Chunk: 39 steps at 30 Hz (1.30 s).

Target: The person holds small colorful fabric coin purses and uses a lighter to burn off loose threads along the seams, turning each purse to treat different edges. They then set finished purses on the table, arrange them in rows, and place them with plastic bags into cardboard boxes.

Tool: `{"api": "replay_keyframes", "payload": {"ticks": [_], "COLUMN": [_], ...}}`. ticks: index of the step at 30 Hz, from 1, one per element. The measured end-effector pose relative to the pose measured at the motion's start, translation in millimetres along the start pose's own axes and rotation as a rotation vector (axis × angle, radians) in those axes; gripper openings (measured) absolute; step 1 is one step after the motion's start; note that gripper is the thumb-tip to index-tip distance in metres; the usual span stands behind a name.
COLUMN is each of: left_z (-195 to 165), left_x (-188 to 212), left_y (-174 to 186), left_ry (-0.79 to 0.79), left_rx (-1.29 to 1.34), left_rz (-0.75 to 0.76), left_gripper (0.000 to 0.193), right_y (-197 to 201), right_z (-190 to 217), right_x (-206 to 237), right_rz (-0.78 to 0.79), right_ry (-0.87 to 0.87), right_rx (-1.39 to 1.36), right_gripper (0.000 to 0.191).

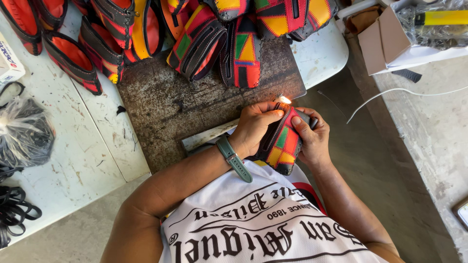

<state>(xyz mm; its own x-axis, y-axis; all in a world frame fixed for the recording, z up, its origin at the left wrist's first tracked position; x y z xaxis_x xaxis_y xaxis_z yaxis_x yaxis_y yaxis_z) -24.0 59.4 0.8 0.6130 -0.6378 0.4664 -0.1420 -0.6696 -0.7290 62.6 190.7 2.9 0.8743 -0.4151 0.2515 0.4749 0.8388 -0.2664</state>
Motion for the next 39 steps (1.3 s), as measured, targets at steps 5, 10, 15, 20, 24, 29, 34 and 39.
{"api": "replay_keyframes", "payload": {"ticks": [5,10,15,20,24,29,34,39], "left_z": [-1.6,-3.2,-6.2,-7.1,-7.3,-5.3,-2.8,-1.8], "left_x": [0.0,3.9,3.4,4.4,4.8,11.3,16.1,10.5], "left_y": [-1.5,0.2,-1.2,-1.8,-0.9,3.4,5.6,3.9], "left_ry": [-0.013,-0.012,-0.035,-0.021,-0.021,-0.038,-0.063,-0.059], "left_rx": [-0.001,-0.011,-0.029,-0.009,-0.009,0.009,0.103,0.12], "left_rz": [0.013,0.006,0.003,0.012,-0.002,-0.031,-0.051,-0.057], "left_gripper": [0.015,0.014,0.013,0.014,0.013,0.014,0.014,0.014], "right_y": [-0.6,-3.4,-3.8,-4.4,-4.4,-7.6,-9.1,-6.6], "right_z": [-0.1,1.8,2.8,2.1,2.0,3.6,2.4,6.6], "right_x": [-0.4,0.3,-1.7,-2.9,-2.2,-1.4,-7.1,-12.6], "right_rz": [-0.008,0.015,0.009,0.009,0.01,0.06,0.077,0.084], "right_ry": [0.015,0.026,0.029,0.027,0.015,0.019,-0.021,-0.014], "right_rx": [0.016,0.023,0.033,0.017,0.028,0.072,0.059,0.055], "right_gripper": [0.029,0.03,0.029,0.03,0.029,0.03,0.03,0.028]}}
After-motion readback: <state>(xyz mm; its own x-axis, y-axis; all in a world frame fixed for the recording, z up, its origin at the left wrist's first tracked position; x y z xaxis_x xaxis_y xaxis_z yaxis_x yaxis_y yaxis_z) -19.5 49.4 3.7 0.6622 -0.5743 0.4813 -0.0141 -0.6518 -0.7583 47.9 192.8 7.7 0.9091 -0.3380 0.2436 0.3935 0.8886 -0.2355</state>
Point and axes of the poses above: each hand's wrist, its own x-axis away from the middle knuckle, its own y-axis out of the back of the hand, z = x × y, the point moved 6 cm from there along -x, towards the middle knuckle, and after that the axes turned 10 degrees about x, right-handed, at the moved point
